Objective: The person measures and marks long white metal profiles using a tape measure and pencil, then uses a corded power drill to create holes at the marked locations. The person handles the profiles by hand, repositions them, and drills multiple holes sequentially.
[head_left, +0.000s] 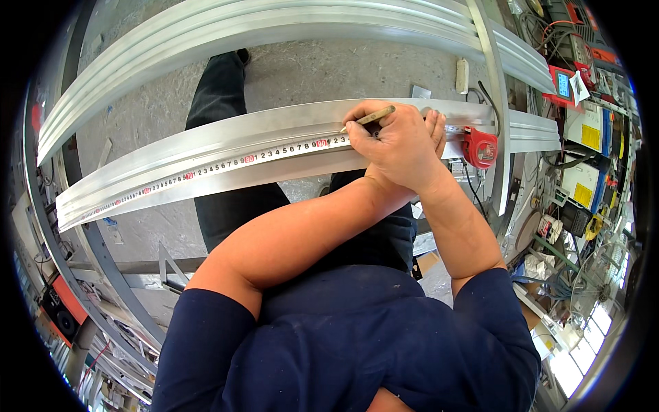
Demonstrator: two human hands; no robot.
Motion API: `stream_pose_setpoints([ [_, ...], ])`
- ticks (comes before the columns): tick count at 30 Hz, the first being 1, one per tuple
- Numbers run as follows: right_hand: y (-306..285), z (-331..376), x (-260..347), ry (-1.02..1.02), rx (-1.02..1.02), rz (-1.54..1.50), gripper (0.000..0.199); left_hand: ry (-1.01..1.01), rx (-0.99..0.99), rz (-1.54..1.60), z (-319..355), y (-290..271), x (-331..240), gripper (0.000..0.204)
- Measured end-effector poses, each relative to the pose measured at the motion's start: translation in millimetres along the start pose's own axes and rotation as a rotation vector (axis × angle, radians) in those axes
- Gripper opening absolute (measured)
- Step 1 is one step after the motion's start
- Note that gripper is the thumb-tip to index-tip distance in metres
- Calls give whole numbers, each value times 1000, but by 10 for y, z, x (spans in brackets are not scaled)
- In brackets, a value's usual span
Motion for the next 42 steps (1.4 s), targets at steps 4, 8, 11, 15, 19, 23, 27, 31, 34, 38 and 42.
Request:
stream_pose_setpoints([
  [4,0,-2,40,11,11,17,11,16,22,-29,-3,12,-8,49],
  [8,0,0,45,-5,10,30,10,-40,36,91,-17,7,-18,49],
  [11,3,-3,57,1,12,27,10,-85,10,117,3,94,-62,49],
  [15,0,3,44,-17,-10,21,10,-85,8,111,7,86,-54,48],
  [19,-9,18,7,-44,-17,43,9,-3,13,42,-35,-72,25,47],
  [23,7,17,-16,-50,-16,72,11,-37,-51,56,-46,-55,23,46],
  [27,15,16,-5,-63,-40,82,11,1,4,45,-45,-82,18,46],
  [31,-3,25,-9,-77,-30,96,11,-17,1,62,-49,-49,-17,44],
  [34,9,28,1,-97,-18,134,11,-20,-10,64,-54,-71,-15,43],
  [38,14,30,-2,-92,-39,112,11,-17,-27,48,-67,-59,-6,42],
  [42,3,46,-5,-78,-36,100,12,-14,-7,57,-78,-77,-2,41],
])
Point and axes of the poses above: each hand's wrist, its own z-axis away from the middle knuckle, its own y-axis out of the palm, x = y × z, the point moved 4 cm from there along -z, towards the middle knuckle, and after that the axes turned 6 degrees about -z, right-handed, at the moved point
